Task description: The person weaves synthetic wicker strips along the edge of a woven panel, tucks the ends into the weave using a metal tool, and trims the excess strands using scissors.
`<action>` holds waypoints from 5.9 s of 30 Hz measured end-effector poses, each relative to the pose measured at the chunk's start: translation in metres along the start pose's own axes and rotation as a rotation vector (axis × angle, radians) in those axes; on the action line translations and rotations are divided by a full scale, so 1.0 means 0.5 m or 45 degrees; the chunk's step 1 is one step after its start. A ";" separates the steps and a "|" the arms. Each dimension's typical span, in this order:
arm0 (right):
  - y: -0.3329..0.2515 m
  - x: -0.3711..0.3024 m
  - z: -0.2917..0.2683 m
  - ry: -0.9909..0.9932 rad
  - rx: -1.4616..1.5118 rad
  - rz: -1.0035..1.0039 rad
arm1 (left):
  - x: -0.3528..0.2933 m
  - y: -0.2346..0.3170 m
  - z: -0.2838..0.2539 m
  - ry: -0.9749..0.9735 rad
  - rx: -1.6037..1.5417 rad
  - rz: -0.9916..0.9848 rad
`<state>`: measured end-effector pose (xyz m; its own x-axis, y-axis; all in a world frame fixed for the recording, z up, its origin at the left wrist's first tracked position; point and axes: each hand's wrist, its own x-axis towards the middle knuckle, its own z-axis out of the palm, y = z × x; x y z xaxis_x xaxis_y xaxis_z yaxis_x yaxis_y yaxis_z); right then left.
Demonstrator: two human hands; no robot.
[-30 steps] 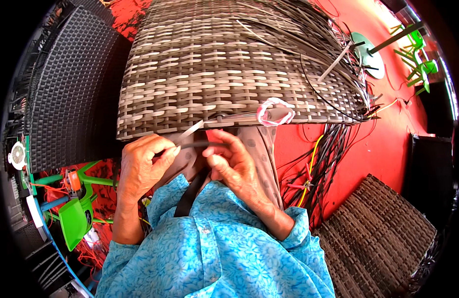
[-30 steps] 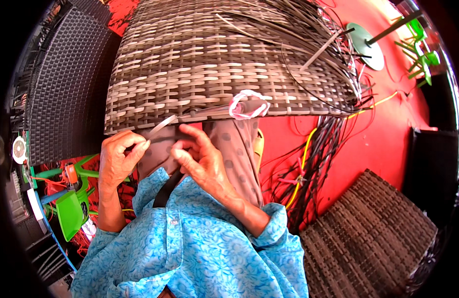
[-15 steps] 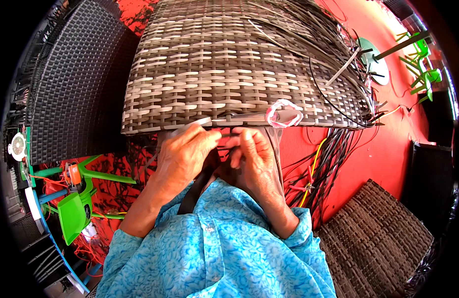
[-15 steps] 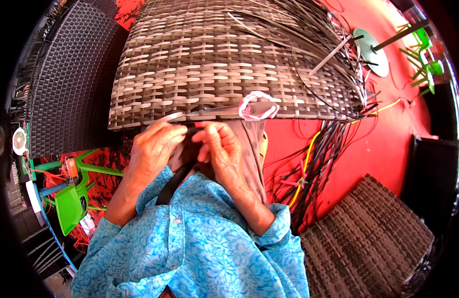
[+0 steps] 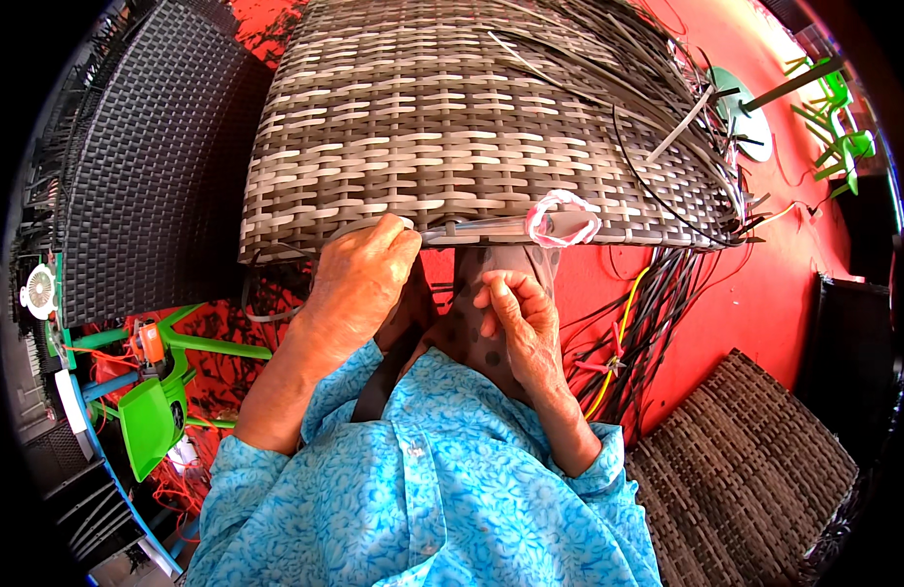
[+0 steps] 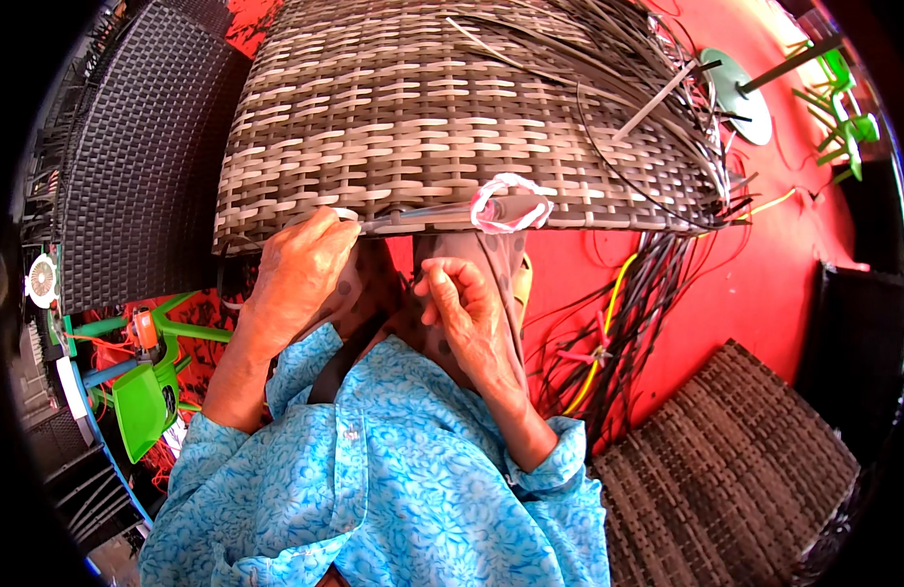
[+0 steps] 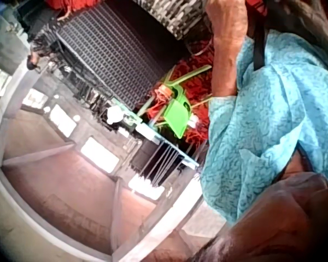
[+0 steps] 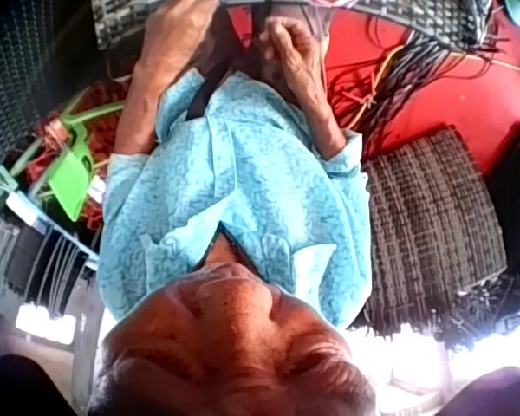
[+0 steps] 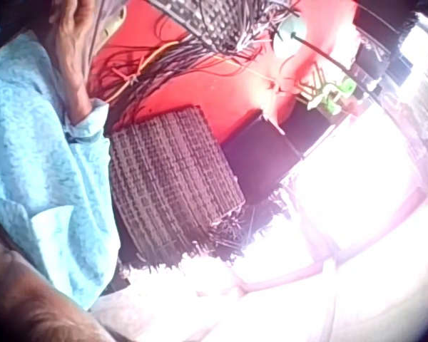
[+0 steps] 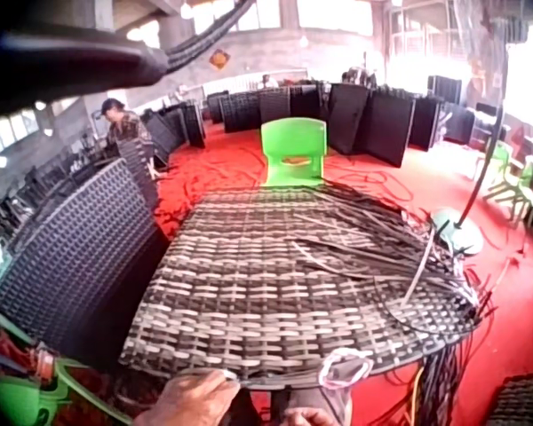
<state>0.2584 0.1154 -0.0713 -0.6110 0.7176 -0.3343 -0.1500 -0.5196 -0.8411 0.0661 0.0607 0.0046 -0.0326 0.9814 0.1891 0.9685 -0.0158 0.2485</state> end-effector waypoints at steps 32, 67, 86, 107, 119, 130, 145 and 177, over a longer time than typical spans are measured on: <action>-0.024 0.074 0.067 0.128 -1.529 -0.740 | -0.004 -0.038 0.097 0.146 -0.368 -0.116; -0.052 0.155 0.050 0.172 -1.650 -0.556 | -0.032 -0.048 0.107 0.420 -0.189 0.098; -0.196 0.026 -0.227 0.836 -1.209 -0.732 | -0.107 -0.075 -0.053 0.023 0.311 0.085; -0.127 -0.078 -0.370 0.657 -1.985 -0.999 | 0.063 -0.067 -0.050 0.013 -0.245 0.283; -0.035 0.054 -0.070 0.275 -1.632 -0.538 | 0.043 -0.081 -0.026 -0.105 -0.819 -0.100; 0.001 0.061 -0.084 0.439 -1.596 -0.755 | 0.039 -0.091 -0.005 0.064 -0.925 -0.027; -0.016 0.068 -0.062 0.405 -1.833 -0.928 | 0.018 -0.098 0.004 -0.072 -1.196 -0.098; -0.170 0.011 -0.332 0.378 -2.012 -0.848 | -0.022 -0.116 0.082 0.140 -0.742 -0.049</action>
<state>0.3968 0.2407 -0.0721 -0.5869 0.7501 0.3050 0.6554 0.6612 -0.3650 0.0205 0.0588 -0.0505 -0.1202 0.9584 0.2590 0.6717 -0.1137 0.7320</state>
